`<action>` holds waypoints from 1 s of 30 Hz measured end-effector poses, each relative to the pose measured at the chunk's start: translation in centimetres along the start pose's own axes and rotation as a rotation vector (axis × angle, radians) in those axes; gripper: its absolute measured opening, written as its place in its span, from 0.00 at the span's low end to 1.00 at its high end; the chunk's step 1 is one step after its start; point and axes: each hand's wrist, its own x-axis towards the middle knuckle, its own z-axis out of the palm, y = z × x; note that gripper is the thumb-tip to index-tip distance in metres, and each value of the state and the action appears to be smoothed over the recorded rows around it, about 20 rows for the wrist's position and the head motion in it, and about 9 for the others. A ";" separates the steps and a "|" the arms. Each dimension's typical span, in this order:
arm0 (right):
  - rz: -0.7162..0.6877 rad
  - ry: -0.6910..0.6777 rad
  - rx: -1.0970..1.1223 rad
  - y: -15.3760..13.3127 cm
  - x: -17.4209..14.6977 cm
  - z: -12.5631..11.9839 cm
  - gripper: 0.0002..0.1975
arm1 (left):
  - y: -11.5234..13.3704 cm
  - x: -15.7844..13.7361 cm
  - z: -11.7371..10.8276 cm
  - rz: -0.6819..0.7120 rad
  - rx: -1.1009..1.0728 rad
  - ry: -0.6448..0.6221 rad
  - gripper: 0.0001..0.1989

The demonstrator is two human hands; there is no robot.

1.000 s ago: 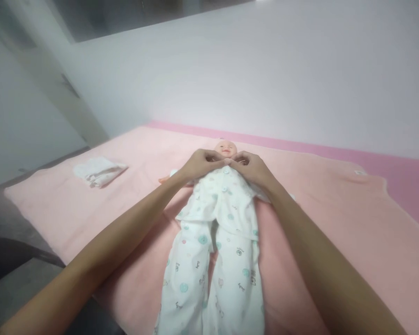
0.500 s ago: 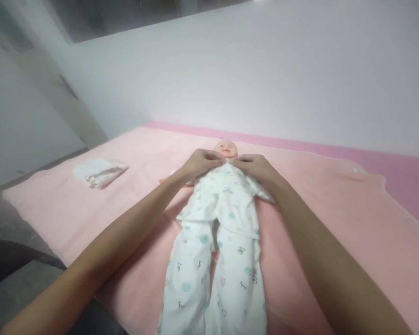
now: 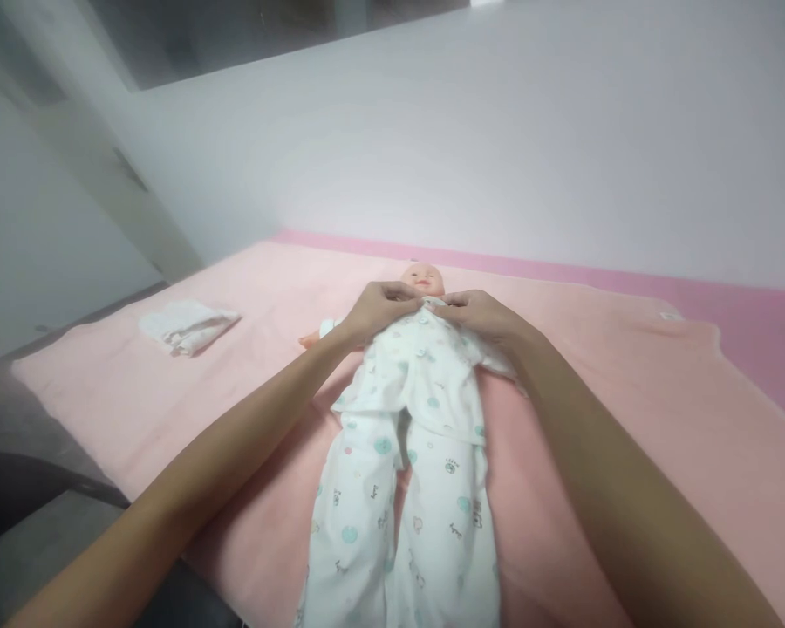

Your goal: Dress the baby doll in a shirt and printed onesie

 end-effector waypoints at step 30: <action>-0.222 0.119 -0.203 1.4 0.7 0.0 0.23 | 0.6 -0.3 -0.4 0.078 0.194 -0.098 0.10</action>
